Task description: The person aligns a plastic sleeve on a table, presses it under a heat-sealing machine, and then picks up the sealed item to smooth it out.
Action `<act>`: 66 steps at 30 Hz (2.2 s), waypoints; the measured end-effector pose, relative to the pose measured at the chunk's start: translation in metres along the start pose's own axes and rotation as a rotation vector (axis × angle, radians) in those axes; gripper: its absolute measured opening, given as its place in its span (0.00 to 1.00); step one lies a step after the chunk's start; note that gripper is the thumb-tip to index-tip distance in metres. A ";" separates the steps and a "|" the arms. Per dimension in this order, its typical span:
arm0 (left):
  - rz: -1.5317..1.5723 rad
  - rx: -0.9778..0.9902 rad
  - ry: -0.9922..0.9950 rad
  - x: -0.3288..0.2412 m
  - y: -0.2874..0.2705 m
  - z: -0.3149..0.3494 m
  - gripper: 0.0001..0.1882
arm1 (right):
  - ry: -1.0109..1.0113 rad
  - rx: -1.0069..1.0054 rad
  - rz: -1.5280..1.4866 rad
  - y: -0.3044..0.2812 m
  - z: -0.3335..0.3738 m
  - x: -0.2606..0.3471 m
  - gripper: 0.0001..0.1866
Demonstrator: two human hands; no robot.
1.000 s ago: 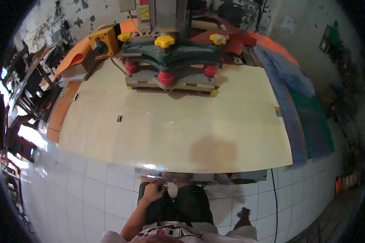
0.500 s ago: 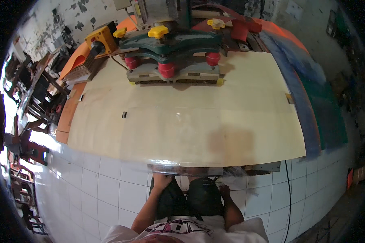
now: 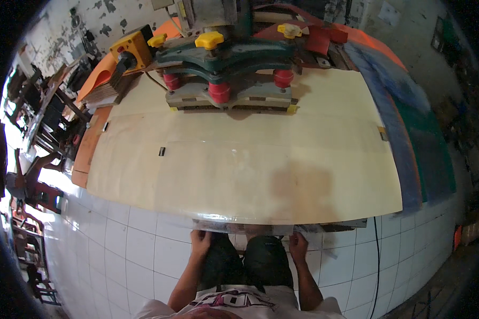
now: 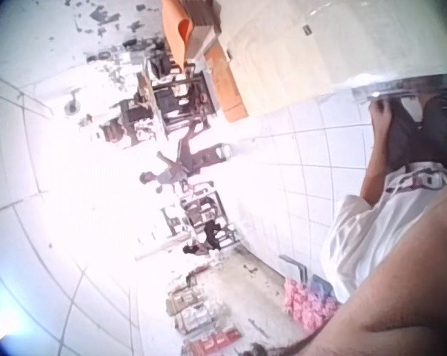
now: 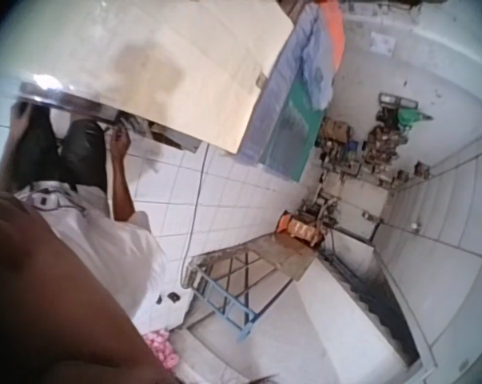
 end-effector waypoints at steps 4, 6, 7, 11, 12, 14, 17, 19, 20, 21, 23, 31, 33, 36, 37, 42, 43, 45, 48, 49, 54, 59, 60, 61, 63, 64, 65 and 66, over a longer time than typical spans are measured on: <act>-0.354 -0.338 0.459 -0.100 -0.068 0.041 0.14 | -0.595 -0.197 0.141 -0.121 -0.024 0.189 0.11; -0.312 -0.627 0.712 -0.143 -0.105 0.052 0.14 | -0.860 -0.376 0.232 -0.166 -0.021 0.259 0.14; -0.324 -0.700 0.772 -0.166 -0.121 0.050 0.14 | -0.922 -0.455 0.265 -0.184 -0.021 0.283 0.15; -0.478 -0.647 0.910 -0.296 -0.135 0.024 0.23 | -0.804 -0.403 0.506 -0.225 -0.073 0.333 0.21; -0.528 -0.564 0.867 -0.320 -0.129 0.010 0.23 | -0.767 -0.357 0.563 -0.227 -0.096 0.347 0.21; -0.604 -0.420 0.851 -0.356 -0.122 -0.014 0.27 | -0.706 -0.287 0.579 -0.224 -0.133 0.364 0.19; -0.649 -0.375 0.746 -0.378 -0.120 -0.046 0.25 | -0.612 -0.284 0.470 -0.233 -0.161 0.356 0.16; -0.608 -0.332 0.601 -0.365 -0.120 -0.069 0.24 | -0.561 -0.344 0.407 -0.237 -0.169 0.342 0.14; -0.588 -0.308 0.527 -0.359 -0.119 -0.079 0.24 | -0.529 -0.355 0.343 -0.238 -0.171 0.332 0.14; -0.606 -0.318 0.534 -0.360 -0.118 -0.080 0.23 | -0.497 -0.365 0.278 -0.238 -0.173 0.321 0.13; -0.650 -0.326 0.531 -0.357 -0.114 -0.082 0.23 | -0.486 -0.383 0.248 -0.236 -0.173 0.311 0.13; -0.647 -0.329 0.512 -0.351 -0.119 -0.086 0.22 | -0.499 -0.377 0.256 -0.233 -0.175 0.313 0.12; -0.650 -0.336 0.507 -0.351 -0.118 -0.086 0.21 | -0.478 -0.371 0.235 -0.233 -0.175 0.313 0.12; -0.649 -0.347 0.501 -0.354 -0.118 -0.083 0.21 | -0.446 -0.362 0.238 -0.233 -0.176 0.312 0.11; -0.631 -0.343 0.495 -0.353 -0.118 -0.083 0.21 | -0.434 -0.359 0.248 -0.234 -0.176 0.311 0.11; -0.590 -0.326 0.471 -0.352 -0.120 -0.080 0.21 | -0.428 -0.205 0.277 -0.243 -0.195 0.313 0.14; -0.580 -0.314 0.450 -0.353 -0.118 -0.081 0.21 | -0.406 -0.171 0.292 -0.252 -0.202 0.320 0.15; -0.572 -0.303 0.419 -0.352 -0.117 -0.081 0.21 | -0.252 -0.104 0.452 -0.267 -0.228 0.310 0.21; -0.570 -0.307 0.425 -0.351 -0.118 -0.081 0.20 | -0.109 -0.074 0.712 -0.287 -0.266 0.292 0.29; -0.569 -0.310 0.452 -0.352 -0.117 -0.080 0.20 | -0.030 -0.052 0.785 -0.292 -0.276 0.287 0.31; -0.557 -0.330 0.499 -0.351 -0.120 -0.078 0.20 | 0.066 0.009 0.955 -0.292 -0.303 0.278 0.39; -0.536 -0.323 0.466 -0.350 -0.119 -0.076 0.21 | 0.118 0.032 1.042 -0.284 -0.308 0.264 0.38; -0.539 -0.323 0.470 -0.349 -0.119 -0.077 0.21 | 0.116 0.020 1.035 -0.283 -0.306 0.262 0.37; -0.542 -0.325 0.478 -0.349 -0.119 -0.077 0.21 | 0.113 0.004 1.026 -0.283 -0.304 0.261 0.37; -0.546 -0.323 0.494 -0.348 -0.119 -0.079 0.21 | 0.107 -0.019 1.027 -0.285 -0.299 0.263 0.36; -0.555 -0.326 0.497 -0.345 -0.121 -0.080 0.20 | 0.099 -0.018 1.033 -0.282 -0.297 0.264 0.36; -0.564 -0.327 0.501 -0.344 -0.122 -0.080 0.20 | 0.092 -0.018 1.039 -0.278 -0.297 0.266 0.35; -0.563 -0.330 0.501 -0.345 -0.123 -0.080 0.20 | 0.100 -0.004 1.031 -0.276 -0.296 0.269 0.35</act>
Point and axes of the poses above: each hand's wrist, its own z-axis away from the middle knuckle, its own y-axis out of the palm, x = y × z, the point moved 7 cm from there along -z, towards the middle knuckle, and after that the axes turned 10 degrees about -y, right-handed, at the moved point
